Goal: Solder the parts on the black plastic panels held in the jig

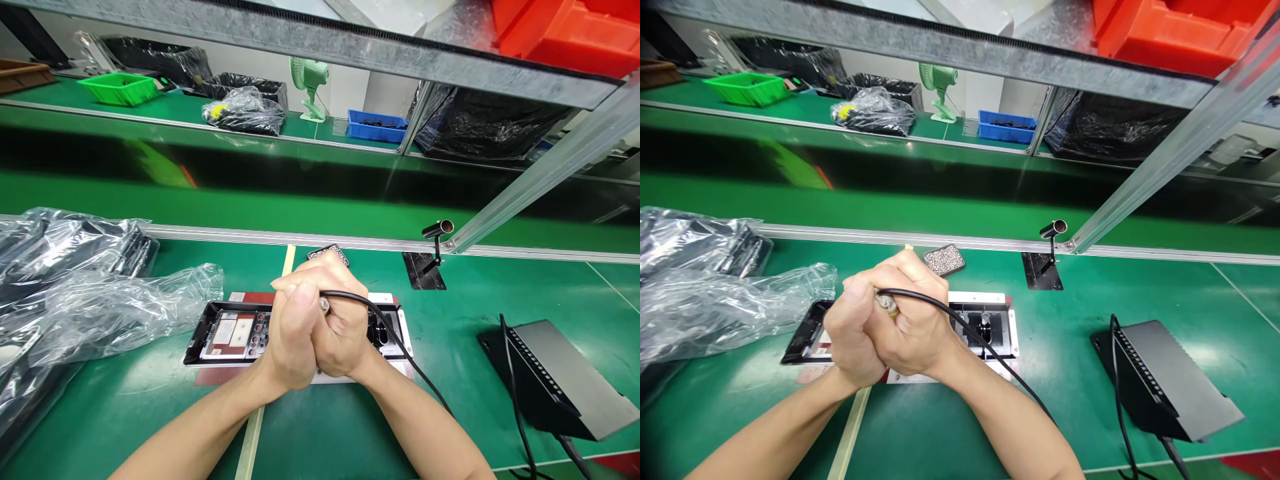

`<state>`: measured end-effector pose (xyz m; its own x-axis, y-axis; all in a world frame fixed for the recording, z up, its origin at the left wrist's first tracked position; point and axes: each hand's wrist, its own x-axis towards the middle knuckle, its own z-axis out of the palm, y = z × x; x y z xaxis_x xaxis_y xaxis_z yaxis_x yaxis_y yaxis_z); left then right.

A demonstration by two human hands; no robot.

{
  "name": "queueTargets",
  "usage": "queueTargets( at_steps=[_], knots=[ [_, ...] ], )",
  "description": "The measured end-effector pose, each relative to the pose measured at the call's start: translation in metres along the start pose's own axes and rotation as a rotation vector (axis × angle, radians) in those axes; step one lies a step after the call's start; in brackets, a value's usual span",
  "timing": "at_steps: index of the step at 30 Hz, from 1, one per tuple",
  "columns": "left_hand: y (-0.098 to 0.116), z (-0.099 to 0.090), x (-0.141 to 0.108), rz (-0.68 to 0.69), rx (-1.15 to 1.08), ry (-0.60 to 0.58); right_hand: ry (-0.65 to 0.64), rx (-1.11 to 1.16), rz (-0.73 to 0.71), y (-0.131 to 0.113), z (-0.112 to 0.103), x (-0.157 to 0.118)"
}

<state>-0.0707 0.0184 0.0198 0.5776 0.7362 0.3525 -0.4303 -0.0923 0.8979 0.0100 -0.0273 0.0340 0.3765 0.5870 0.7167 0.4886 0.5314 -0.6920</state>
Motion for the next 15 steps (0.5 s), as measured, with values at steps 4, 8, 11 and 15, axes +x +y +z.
queueTargets(
  at_steps=[4, 8, 11, 15],
  knots=[
    [-0.0038, -0.0031, -0.0017, -0.01, -0.024, 0.013, 0.0, -0.017, 0.003, -0.0006, -0.0001, 0.0007],
    [-0.0059, -0.0038, -0.0024, -0.007, -0.046, -0.015, 0.015, -0.026, 0.015, -0.0021, -0.0003, -0.0003],
    [-0.0064, -0.0035, -0.0025, -0.02, -0.077, -0.033, 0.012, -0.035, 0.029, -0.0024, -0.0004, -0.0012],
    [-0.0066, -0.0037, -0.0024, -0.043, -0.082, -0.023, 0.002, -0.023, 0.034, -0.0017, -0.0005, -0.001]
  ],
)
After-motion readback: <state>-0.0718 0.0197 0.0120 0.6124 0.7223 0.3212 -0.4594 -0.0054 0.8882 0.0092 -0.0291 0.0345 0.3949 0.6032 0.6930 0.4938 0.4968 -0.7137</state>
